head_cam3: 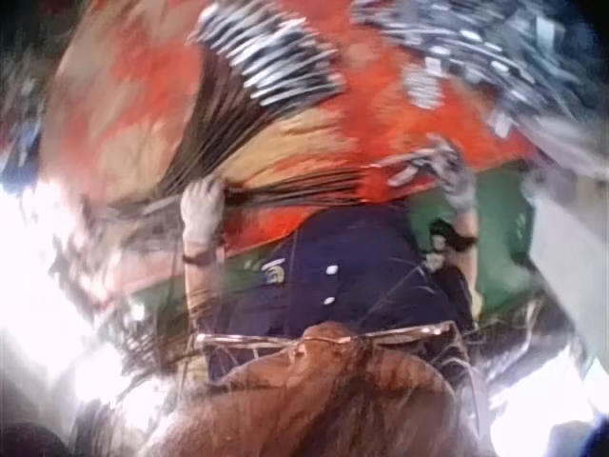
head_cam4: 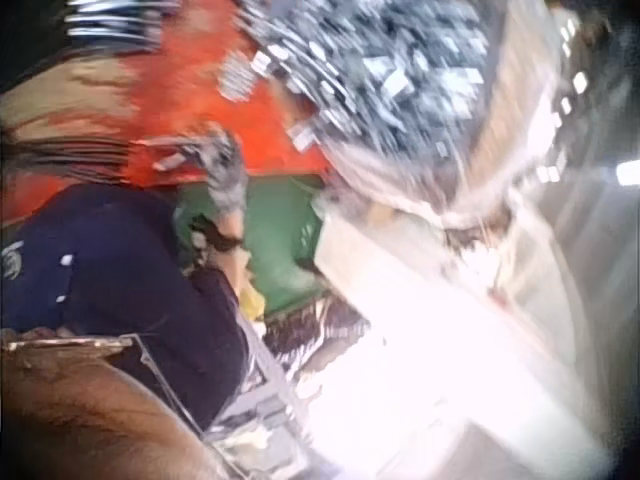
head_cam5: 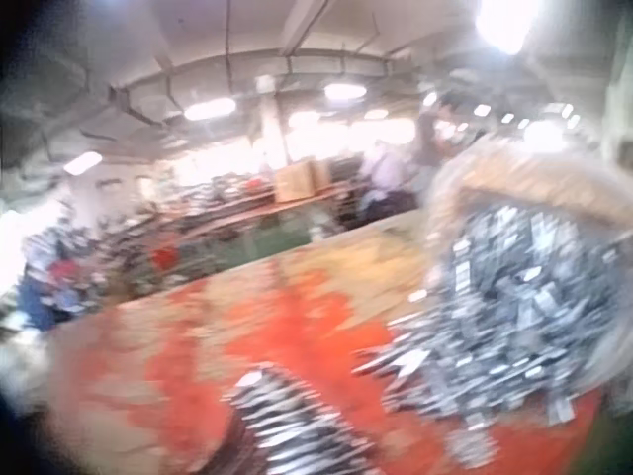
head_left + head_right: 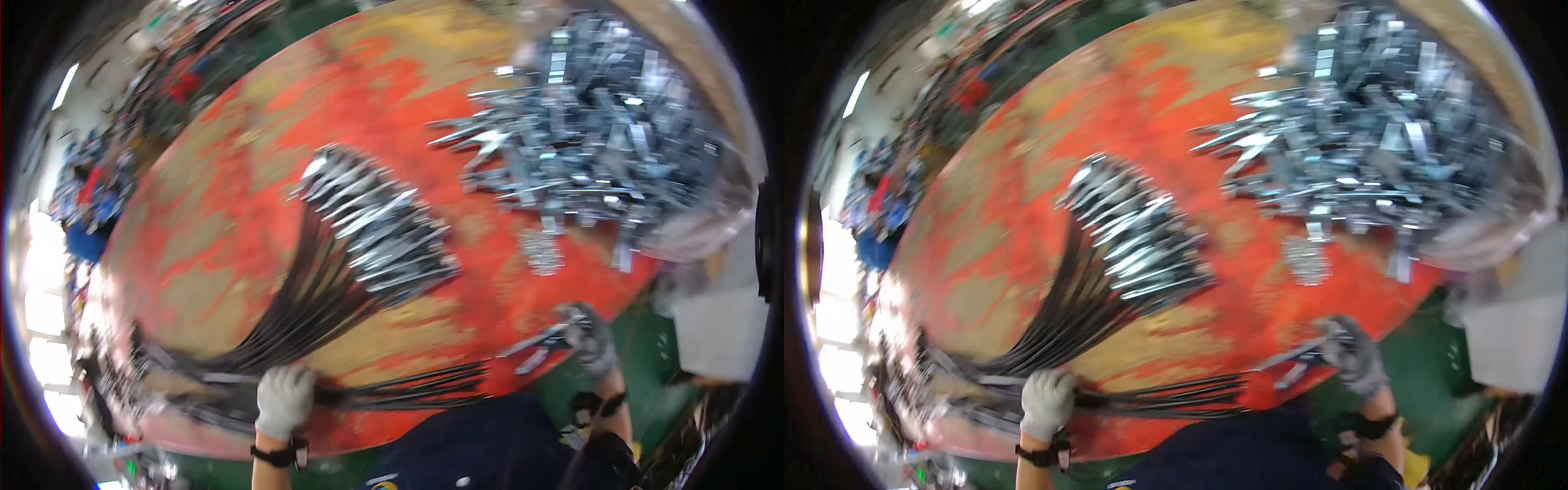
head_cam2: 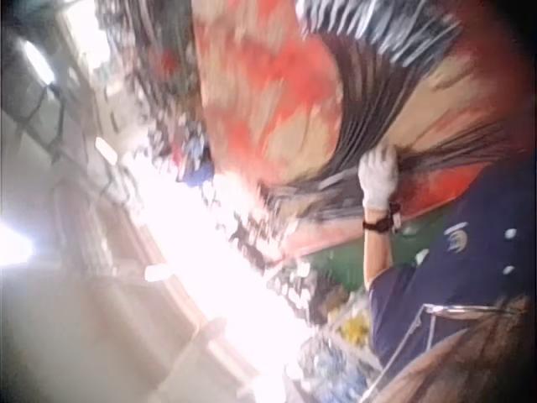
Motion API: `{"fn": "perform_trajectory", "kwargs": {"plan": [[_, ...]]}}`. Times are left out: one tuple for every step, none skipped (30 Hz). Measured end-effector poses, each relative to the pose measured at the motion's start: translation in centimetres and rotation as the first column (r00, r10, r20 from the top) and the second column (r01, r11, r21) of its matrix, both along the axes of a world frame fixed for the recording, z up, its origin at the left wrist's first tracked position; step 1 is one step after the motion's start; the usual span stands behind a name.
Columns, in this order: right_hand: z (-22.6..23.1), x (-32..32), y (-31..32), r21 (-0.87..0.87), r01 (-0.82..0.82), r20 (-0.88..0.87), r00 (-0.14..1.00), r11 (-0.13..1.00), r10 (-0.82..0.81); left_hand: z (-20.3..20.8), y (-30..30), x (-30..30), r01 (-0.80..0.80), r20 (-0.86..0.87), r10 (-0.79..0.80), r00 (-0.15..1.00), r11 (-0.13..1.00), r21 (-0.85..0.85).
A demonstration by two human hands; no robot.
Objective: The worker is attaching metal spring clamps to the ends of black electrical cables at a workstation.
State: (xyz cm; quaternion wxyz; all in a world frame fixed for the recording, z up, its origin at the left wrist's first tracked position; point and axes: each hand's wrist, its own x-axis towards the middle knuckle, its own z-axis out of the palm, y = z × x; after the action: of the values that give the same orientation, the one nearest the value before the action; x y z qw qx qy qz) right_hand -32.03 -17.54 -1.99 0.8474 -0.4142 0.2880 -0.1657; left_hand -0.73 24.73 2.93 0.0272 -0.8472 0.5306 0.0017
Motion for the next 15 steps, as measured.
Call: {"fn": "perform_trajectory", "kwargs": {"plan": [[0.2, 0.2, 0.8, -0.477, -0.048, -0.024, 0.999, 0.878, 0.041, -0.4, -3.4, -1.3, 0.054, -0.036, -0.054, 0.998, 0.999, -0.001], [2.0, 1.2, 1.6, -0.475, -0.021, -0.022, 1.0, 0.88, 0.012, -1.0, -6.3, -2.6, 0.136, -0.055, -0.139, 0.989, 0.99, -0.046], [2.2, 1.5, 1.4, -0.498, -0.067, -0.073, 0.997, 0.865, 0.035, -1.6, -8.3, -3.7, 0.197, -0.098, -0.2, 0.975, 0.98, -0.036], [1.4, 1.4, 1.3, -0.368, -0.001, 0.226, 0.97, 0.93, 0.09, -1.3, -10.5, -4.5, 0.241, -0.218, -0.232, 0.948, 0.97, 0.015], [-0.5, 0.4, 0.9, -0.12, -0.045, 0.101, 0.993, 0.992, 0.057, -0.3, -11.7, -5.4, 0.197, -0.426, -0.082, 0.901, 0.952, 0.235], [0.1, 1.4, 1.1, -0.126, -0.031, 0.247, 0.967, 0.992, 0.062, -0.6, -13.1, -5.6, 0.218, -0.547, 0.018, 0.837, 0.906, 0.363], [-0.7, 1.0, 1.1, 0.031, 0.03, 0.171, 0.985, 0.999, -0.035, -1.4, -14.1, -6.1, 0.354, -0.557, -0.161, 0.815, 0.899, 0.259], [-1.0, 0.3, 0.8, -0.01, 0.037, 0.333, 0.942, 0.999, -0.032, -2.6, -14.2, -6.4, 0.322, -0.521, -0.107, 0.847, 0.883, 0.342], [-1.3, 0.8, 0.9, -0.33, -0.063, -0.046, 0.998, 0.942, 0.05, -3.4, -14.2, -6.3, 0.242, -0.468, -0.011, 0.883, 0.867, 0.436], [-0.3, 0.8, 1.1, -0.3, -0.062, -0.035, 0.998, 0.952, 0.054, -3.0, -14.5, -6.2, 0.322, -0.468, -0.118, 0.876, 0.865, 0.384], [0.8, 1.0, 1.5, -0.259, -0.078, -0.005, 0.997, 0.963, 0.079, -2.2, -14.0, -6.2, 0.302, -0.529, -0.108, 0.841, 0.906, 0.295], [2.0, 0.9, 1.8, -0.295, -0.018, 0.009, 1.0, 0.955, 0.021, -1.5, -14.7, -5.5, 0.267, -0.592, -0.091, 0.801, 0.939, 0.218], [2.9, 0.2, 2.1, -0.321, 0.015, -0.041, 0.999, 0.947, -0.029, -1.2, -14.6, -5.8, 0.234, -0.64, -0.073, 0.765, 0.957, 0.17], [3.3, -0.2, 2.2, -0.341, 0.042, -0.088, 0.993, 0.939, -0.076, -1.2, -14.8, -5.5, 0.212, -0.663, -0.06, 0.746, 0.965, 0.151], [3.3, -0.2, 2.1, -0.352, 0.058, -0.079, 0.993, 0.934, -0.092, -1.2, -15.2, -5.4, 0.199, -0.679, -0.054, 0.732, 0.97, 0.137]]}}
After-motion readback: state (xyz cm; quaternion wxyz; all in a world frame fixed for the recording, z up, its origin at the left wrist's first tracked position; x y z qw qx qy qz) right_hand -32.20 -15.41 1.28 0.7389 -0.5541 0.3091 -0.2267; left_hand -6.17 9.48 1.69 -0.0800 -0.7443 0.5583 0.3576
